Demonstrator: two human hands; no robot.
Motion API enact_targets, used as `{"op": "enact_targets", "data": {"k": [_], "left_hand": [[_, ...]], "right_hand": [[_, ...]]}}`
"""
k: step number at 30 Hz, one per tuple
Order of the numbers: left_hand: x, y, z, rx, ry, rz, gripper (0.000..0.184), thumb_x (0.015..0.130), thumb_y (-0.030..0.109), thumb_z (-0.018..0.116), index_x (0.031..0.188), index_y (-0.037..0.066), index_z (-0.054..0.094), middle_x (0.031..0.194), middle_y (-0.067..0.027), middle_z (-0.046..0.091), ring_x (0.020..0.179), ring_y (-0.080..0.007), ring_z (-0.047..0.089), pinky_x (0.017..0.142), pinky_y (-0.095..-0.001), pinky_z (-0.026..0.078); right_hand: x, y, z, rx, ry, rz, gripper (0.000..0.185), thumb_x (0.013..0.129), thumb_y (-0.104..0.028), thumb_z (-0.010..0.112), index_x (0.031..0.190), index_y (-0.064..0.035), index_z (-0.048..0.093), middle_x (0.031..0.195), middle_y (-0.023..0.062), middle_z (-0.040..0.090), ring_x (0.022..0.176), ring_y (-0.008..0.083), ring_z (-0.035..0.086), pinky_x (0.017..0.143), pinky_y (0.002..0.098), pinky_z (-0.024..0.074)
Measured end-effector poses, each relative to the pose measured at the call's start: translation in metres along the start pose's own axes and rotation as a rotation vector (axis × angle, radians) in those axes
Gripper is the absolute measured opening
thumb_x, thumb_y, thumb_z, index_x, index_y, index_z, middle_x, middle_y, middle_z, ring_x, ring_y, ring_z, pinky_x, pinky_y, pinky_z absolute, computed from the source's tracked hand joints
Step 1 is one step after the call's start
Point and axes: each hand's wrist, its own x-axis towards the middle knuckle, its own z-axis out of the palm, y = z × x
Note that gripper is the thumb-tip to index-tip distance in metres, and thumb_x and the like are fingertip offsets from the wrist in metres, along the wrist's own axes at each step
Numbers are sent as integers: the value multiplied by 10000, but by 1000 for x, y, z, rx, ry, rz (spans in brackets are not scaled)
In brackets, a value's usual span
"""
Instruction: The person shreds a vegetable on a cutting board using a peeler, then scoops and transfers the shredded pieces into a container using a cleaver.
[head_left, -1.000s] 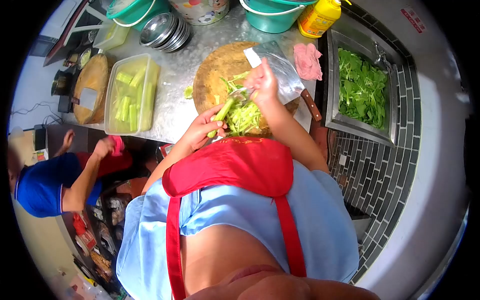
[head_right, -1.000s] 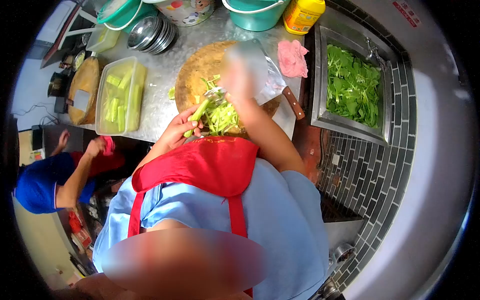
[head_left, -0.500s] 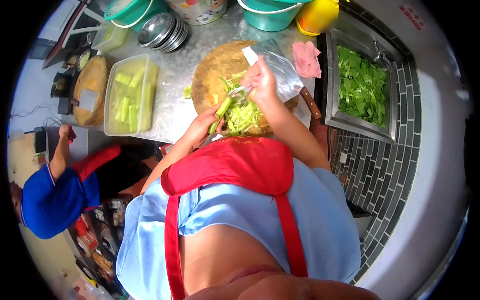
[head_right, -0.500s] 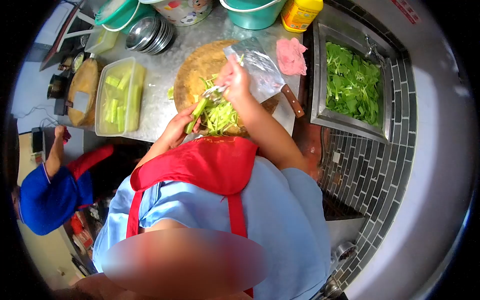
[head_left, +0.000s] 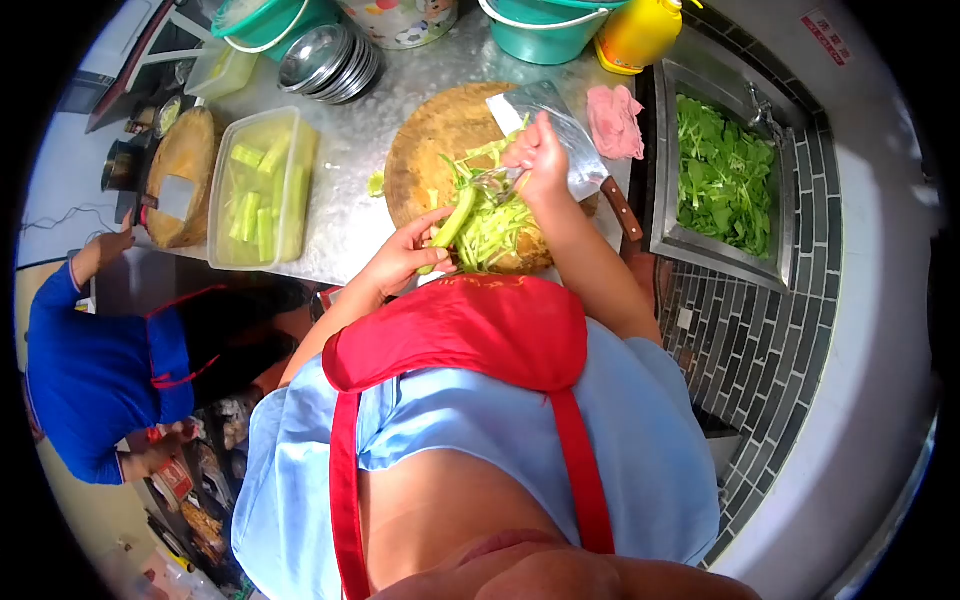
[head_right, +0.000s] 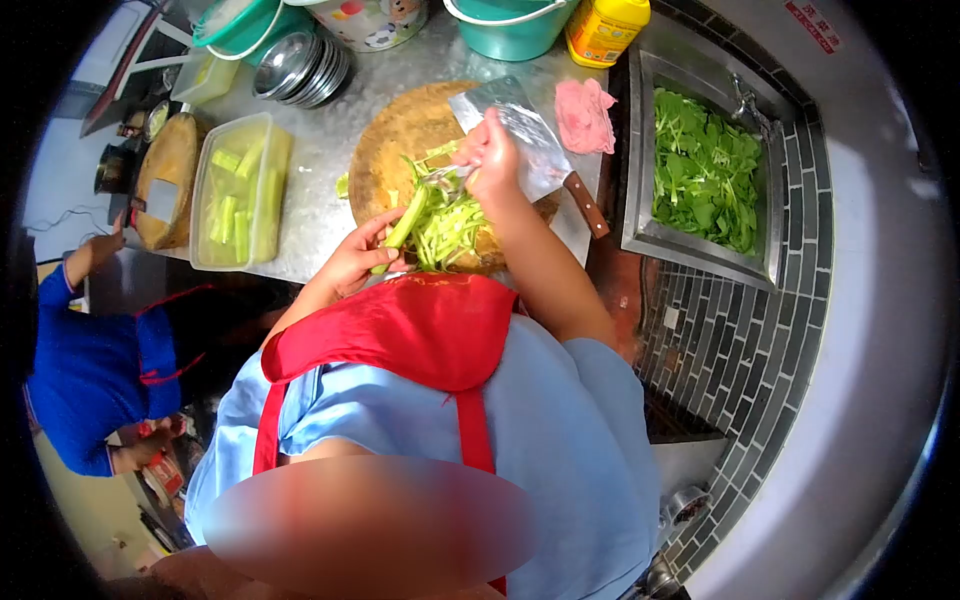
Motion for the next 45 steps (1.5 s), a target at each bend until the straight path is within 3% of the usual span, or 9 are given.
{"op": "enact_targets", "data": {"k": [5, 13, 17, 21, 25, 32, 38, 42, 45], "left_hand": [[9, -2, 1, 15, 3, -76, 566, 762, -44, 571, 1293, 29, 390, 853, 0, 548, 571, -68, 474, 517, -199, 419], [-6, 5, -4, -49, 37, -125, 553, 773, -33, 547, 1298, 55, 396, 772, 45, 513, 506, -46, 403, 464, -179, 355], [-3, -3, -13, -200, 0, -115, 563, 764, -30, 543, 1300, 61, 397, 732, 52, 485, 488, -51, 383, 443, -178, 324], [0, -3, -14, -163, -64, -130, 567, 755, -16, 555, 1296, 49, 401, 720, 45, 490, 473, -56, 366, 431, -183, 303], [-9, 1, -26, -36, -85, -190, 566, 752, -4, 560, 1294, 35, 400, 726, 24, 520, 463, -60, 368, 426, -186, 307], [-2, 10, -15, -164, -44, -172, 522, 823, 67, 525, 1318, 50, 359, 995, -85, 554, 666, -113, 490, 530, -197, 405], [0, 5, -10, -255, -76, -127, 508, 856, 72, 499, 1334, 49, 328, 1067, -99, 531, 736, -134, 504, 555, -205, 428], [-8, -2, -21, -197, -132, -121, 520, 849, 47, 496, 1338, 47, 319, 1067, -102, 532, 763, -137, 505, 560, -198, 425], [-11, -1, -23, -228, -128, -129, 524, 845, 37, 496, 1338, 44, 317, 1060, -101, 532, 767, -137, 512, 560, -201, 429]], "right_hand": [[-29, 31, 33, -153, -107, 158, 446, 891, -393, 474, 559, -148, 305, 464, -28, 245, 375, 98, 215, 388, 261, 224], [15, 1, -18, -155, 68, -93, 470, 901, -390, 459, 533, -164, 273, 464, -38, 237, 382, 99, 220, 398, 258, 213], [-3, 8, 2, 18, -89, -19, 485, 901, -404, 447, 523, -164, 262, 463, -42, 222, 377, 105, 208, 399, 266, 206], [-19, 20, 26, -98, -27, 101, 487, 897, -413, 449, 521, -156, 275, 461, -32, 216, 369, 107, 202, 396, 261, 208], [8, 13, -8, -197, 11, 41, 475, 898, -412, 453, 536, -158, 280, 460, -33, 213, 372, 102, 205, 399, 255, 221], [-9, 14, 5, -3, -24, 11, 433, 900, -382, 456, 568, -147, 306, 483, -25, 242, 393, 107, 219, 419, 266, 226], [-35, 49, 25, -105, -143, 135, 415, 889, -346, 488, 574, -122, 335, 465, -4, 268, 368, 125, 251, 369, 290, 256], [-5, 35, 8, -176, 47, -51, 449, 889, -402, 470, 565, -139, 305, 478, -16, 231, 375, 116, 218, 377, 271, 224], [15, 14, -19, -225, 24, -91, 461, 891, -412, 462, 556, -143, 295, 468, -25, 223, 373, 110, 215, 387, 268, 224]]}}
